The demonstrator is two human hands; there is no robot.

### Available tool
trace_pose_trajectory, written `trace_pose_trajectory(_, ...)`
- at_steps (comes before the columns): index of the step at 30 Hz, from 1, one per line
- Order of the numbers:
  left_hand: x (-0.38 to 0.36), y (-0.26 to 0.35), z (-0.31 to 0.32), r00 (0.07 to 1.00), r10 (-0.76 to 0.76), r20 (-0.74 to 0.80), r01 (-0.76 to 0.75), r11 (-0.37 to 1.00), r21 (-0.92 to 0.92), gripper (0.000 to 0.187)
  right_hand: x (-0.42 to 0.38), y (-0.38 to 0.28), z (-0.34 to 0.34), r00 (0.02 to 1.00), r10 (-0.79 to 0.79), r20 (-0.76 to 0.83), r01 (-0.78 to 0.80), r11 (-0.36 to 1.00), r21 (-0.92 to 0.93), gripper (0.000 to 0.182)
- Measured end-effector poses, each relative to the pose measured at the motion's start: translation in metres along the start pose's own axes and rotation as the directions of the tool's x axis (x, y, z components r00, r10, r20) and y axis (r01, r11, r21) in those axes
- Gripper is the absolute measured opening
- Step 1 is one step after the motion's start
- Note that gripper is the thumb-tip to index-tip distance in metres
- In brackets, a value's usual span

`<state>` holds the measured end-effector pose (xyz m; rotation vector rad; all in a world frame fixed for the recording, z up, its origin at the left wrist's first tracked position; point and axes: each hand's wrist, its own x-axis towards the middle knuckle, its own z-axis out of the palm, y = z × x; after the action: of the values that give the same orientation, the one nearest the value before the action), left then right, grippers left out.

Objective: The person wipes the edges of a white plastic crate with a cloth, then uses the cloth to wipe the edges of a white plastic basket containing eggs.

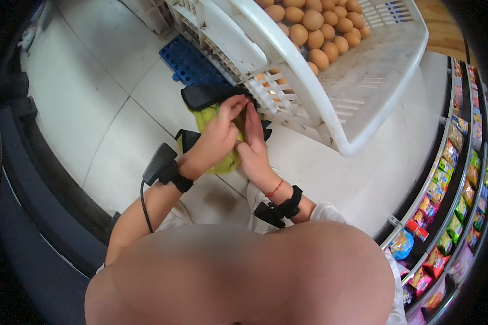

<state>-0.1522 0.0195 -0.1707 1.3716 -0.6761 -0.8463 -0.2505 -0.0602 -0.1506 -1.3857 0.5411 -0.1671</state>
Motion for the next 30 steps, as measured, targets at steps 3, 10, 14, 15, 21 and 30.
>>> trace_pose_trajectory(3,-0.01,0.004,0.002,1.0,0.007,0.006,-0.008,1.0,0.012,0.058,-0.01,0.002,0.003,0.999,0.008,0.039,-0.007,0.999,-0.034,0.086)
trace_pose_trajectory(10,-0.011,0.006,-0.002,0.999,-0.01,0.045,0.008,0.999,0.033,0.058,-0.014,0.003,0.005,0.998,-0.011,0.061,0.011,1.0,-0.01,0.086)
trace_pose_trajectory(14,-0.008,0.009,-0.01,0.995,-0.012,0.099,0.005,0.997,0.073,0.057,-0.018,0.005,0.007,1.0,0.011,0.02,-0.009,0.996,-0.09,0.082)
trace_pose_trajectory(15,-0.009,0.009,-0.01,0.995,-0.011,0.101,0.003,0.997,0.074,0.057,-0.019,0.007,0.006,1.0,0.023,0.008,-0.022,0.99,-0.14,0.082)
trace_pose_trajectory(21,-0.008,0.004,-0.009,0.996,0.062,0.062,-0.077,0.954,0.288,0.054,-0.012,0.01,0.001,1.0,-0.031,0.006,0.031,0.975,-0.22,0.082)
trace_pose_trajectory(30,-0.01,0.002,-0.01,0.998,0.048,0.034,-0.055,0.97,0.235,0.052,-0.022,-0.002,0.009,0.995,0.084,-0.048,-0.093,0.968,-0.235,0.079)
